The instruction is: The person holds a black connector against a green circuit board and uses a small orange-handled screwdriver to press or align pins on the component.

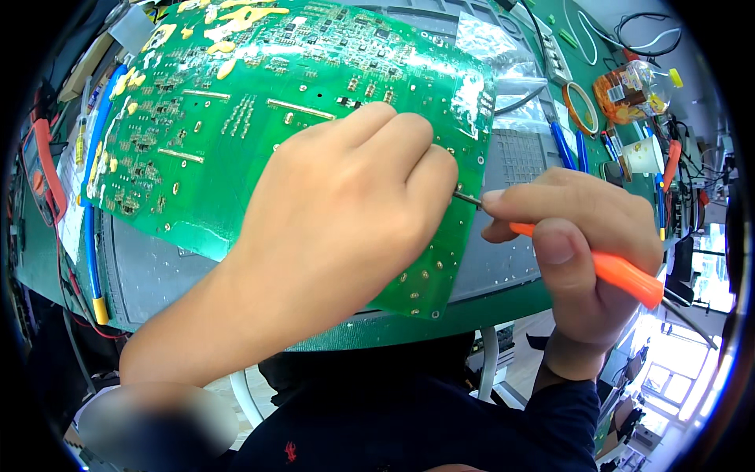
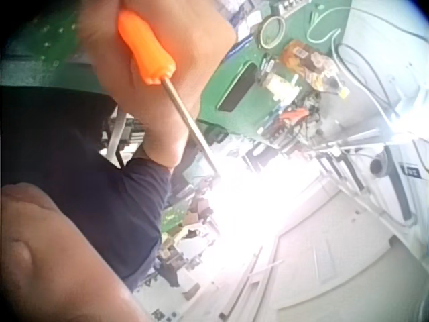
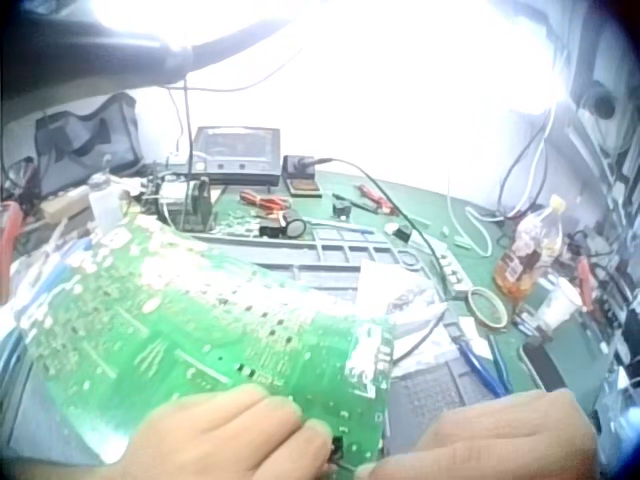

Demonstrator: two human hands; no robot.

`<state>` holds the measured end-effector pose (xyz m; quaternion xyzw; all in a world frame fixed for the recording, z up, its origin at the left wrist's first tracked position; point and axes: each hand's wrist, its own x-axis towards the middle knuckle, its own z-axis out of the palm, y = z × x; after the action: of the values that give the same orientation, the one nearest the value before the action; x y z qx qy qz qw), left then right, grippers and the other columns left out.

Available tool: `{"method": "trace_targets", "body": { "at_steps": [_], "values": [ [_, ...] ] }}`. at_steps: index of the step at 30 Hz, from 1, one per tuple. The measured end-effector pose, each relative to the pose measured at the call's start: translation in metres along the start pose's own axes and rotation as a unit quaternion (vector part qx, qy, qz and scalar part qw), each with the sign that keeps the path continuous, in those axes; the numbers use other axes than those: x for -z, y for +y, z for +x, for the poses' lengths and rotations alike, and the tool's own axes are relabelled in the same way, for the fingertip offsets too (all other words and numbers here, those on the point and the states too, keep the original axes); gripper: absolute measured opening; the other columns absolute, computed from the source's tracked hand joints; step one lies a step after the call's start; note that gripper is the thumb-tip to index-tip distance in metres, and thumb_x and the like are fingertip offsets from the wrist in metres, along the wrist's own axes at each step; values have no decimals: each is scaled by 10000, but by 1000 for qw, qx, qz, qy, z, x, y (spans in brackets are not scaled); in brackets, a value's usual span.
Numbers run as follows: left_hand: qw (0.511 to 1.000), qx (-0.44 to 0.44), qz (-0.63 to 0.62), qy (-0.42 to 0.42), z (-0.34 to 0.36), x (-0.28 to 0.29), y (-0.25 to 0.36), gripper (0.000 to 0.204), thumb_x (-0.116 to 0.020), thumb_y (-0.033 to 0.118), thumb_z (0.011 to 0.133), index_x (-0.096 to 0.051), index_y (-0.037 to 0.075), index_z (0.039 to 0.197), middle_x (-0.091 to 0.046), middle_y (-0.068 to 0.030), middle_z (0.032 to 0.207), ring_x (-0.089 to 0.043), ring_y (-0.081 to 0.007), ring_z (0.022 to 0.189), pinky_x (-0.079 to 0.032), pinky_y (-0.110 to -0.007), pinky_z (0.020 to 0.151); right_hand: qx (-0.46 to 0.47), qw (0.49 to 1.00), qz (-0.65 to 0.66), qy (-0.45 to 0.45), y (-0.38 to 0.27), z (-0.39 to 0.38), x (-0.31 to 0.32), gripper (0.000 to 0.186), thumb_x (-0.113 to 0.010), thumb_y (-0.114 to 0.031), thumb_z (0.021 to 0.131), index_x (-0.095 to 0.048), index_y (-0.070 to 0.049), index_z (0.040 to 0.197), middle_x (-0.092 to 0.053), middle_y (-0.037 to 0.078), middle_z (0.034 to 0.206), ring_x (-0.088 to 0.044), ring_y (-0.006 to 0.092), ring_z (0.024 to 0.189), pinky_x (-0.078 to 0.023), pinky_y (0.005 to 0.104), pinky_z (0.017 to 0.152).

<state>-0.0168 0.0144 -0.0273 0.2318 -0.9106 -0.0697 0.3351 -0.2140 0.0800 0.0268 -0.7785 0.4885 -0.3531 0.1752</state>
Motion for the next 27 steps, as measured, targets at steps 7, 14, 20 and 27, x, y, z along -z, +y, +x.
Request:
{"method": "trace_targets", "body": {
  "at_steps": [7,14,20,27],
  "values": [
    [1000,-5,9,0,-1,-3,3,347,-758,38,639,-619,14,956,-522,-95,791,-541,-277,673,-453,-363,566,20,998,13,59,5,-10,-16,363,-525,-240,941,-695,66,844,-668,150,650,-647,231,569,-498,301,539],
    [1000,-2,2,0,2,-1,2,334,-759,51,651,-629,17,957,-515,-89,761,-524,-278,652,-430,-370,551,36,998,-17,48,7,-12,-14,383,-490,-259,968,-690,44,847,-654,122,628,-635,220,553,-483,303,509],
    [1000,3,-11,-6,5,0,1,316,-755,46,663,-636,13,954,-513,-88,746,-518,-279,640,-424,-372,547,84,995,-29,49,12,-16,-17,392,-476,-286,1003,-680,28,887,-653,106,663,-626,209,561,-476,298,511],
    [1000,3,-19,-4,4,1,0,307,-753,40,666,-641,15,950,-515,-89,744,-517,-280,637,-424,-372,549,132,988,-44,65,15,-18,-24,387,-475,-287,1019,-676,22,903,-654,99,686,-621,208,559,-470,303,502]
  ]
}}
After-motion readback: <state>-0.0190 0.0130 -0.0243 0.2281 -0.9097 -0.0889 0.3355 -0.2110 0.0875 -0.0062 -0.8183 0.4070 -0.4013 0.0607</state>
